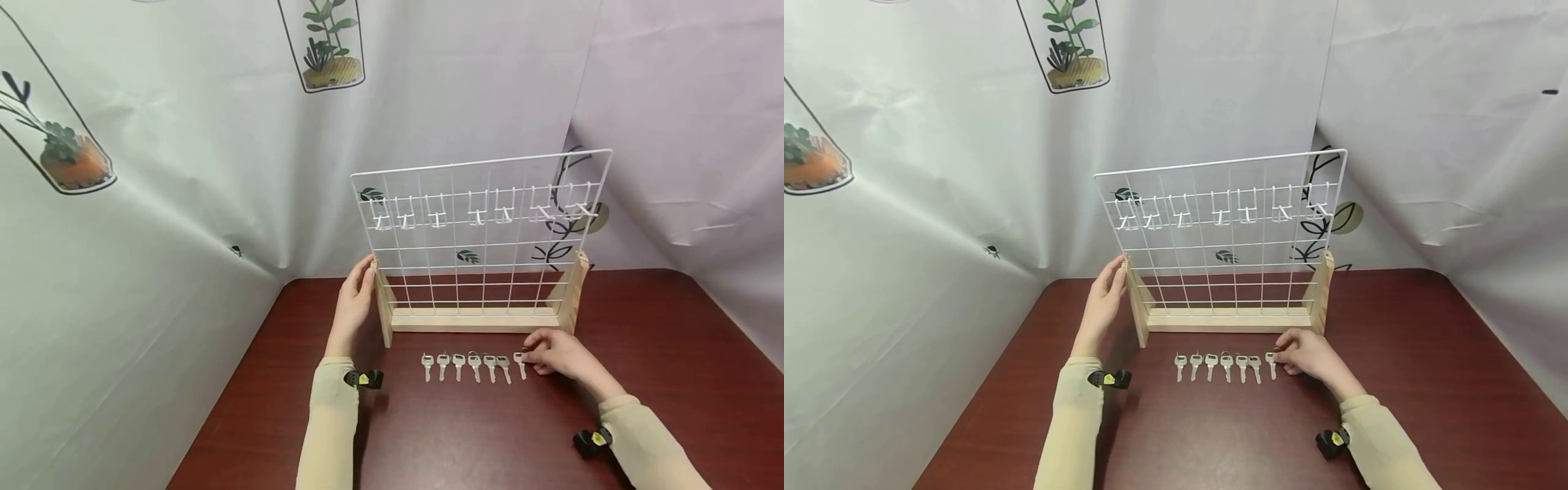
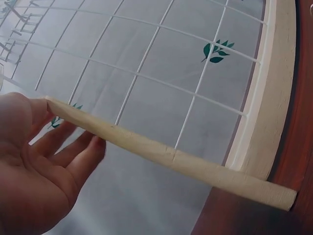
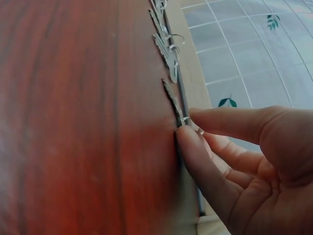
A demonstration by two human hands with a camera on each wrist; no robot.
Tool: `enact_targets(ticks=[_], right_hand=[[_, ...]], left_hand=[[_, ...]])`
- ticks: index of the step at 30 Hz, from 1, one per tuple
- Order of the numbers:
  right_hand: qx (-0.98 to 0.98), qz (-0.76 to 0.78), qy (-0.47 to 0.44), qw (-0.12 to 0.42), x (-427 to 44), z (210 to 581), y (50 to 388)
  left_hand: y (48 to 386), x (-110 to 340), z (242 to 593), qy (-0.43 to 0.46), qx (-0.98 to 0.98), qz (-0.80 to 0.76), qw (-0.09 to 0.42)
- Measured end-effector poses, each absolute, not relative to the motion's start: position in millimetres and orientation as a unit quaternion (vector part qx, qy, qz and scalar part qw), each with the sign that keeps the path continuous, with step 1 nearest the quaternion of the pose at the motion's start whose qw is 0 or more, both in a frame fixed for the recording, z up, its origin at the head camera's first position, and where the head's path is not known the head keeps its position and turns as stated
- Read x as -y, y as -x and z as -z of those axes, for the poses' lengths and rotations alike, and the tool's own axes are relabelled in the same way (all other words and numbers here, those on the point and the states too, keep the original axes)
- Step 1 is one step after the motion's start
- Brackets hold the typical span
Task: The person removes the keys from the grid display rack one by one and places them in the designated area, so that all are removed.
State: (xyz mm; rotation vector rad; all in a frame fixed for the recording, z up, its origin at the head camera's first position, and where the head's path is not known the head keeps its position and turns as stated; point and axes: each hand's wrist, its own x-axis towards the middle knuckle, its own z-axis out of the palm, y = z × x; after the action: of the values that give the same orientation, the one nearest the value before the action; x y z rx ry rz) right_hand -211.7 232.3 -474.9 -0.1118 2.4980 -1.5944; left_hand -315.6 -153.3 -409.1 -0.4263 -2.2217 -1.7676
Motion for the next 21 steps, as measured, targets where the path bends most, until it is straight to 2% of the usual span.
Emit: enact_targets(ticks=[5, 10, 13, 16, 21], right_hand=[[-0.863, 0.498, 0.043, 0.071, -239.6, 461.3, 213.7], [-0.888, 0.456, 0.064, 0.017, -250.7, 433.4, 212.7], [-0.901, 0.426, 0.07, -0.046, -260.6, 412.8, 205.1], [-0.905, 0.399, 0.052, -0.137, -272.6, 392.3, 192.9], [-0.88, 0.371, 0.0, -0.296, -290.4, 363.8, 173.3]], left_hand=[[305.1, 159.0, 393.9, 0.15, 0.774, 0.604, 0.117], [297.3, 171.5, 378.9, 0.139, 0.79, 0.577, 0.151], [289.3, 179.9, 369.3, 0.151, 0.796, 0.559, 0.177], [276.9, 187.5, 360.0, 0.165, 0.816, 0.514, 0.205], [253.1, 203.2, 350.2, 0.175, 0.854, 0.398, 0.288]])
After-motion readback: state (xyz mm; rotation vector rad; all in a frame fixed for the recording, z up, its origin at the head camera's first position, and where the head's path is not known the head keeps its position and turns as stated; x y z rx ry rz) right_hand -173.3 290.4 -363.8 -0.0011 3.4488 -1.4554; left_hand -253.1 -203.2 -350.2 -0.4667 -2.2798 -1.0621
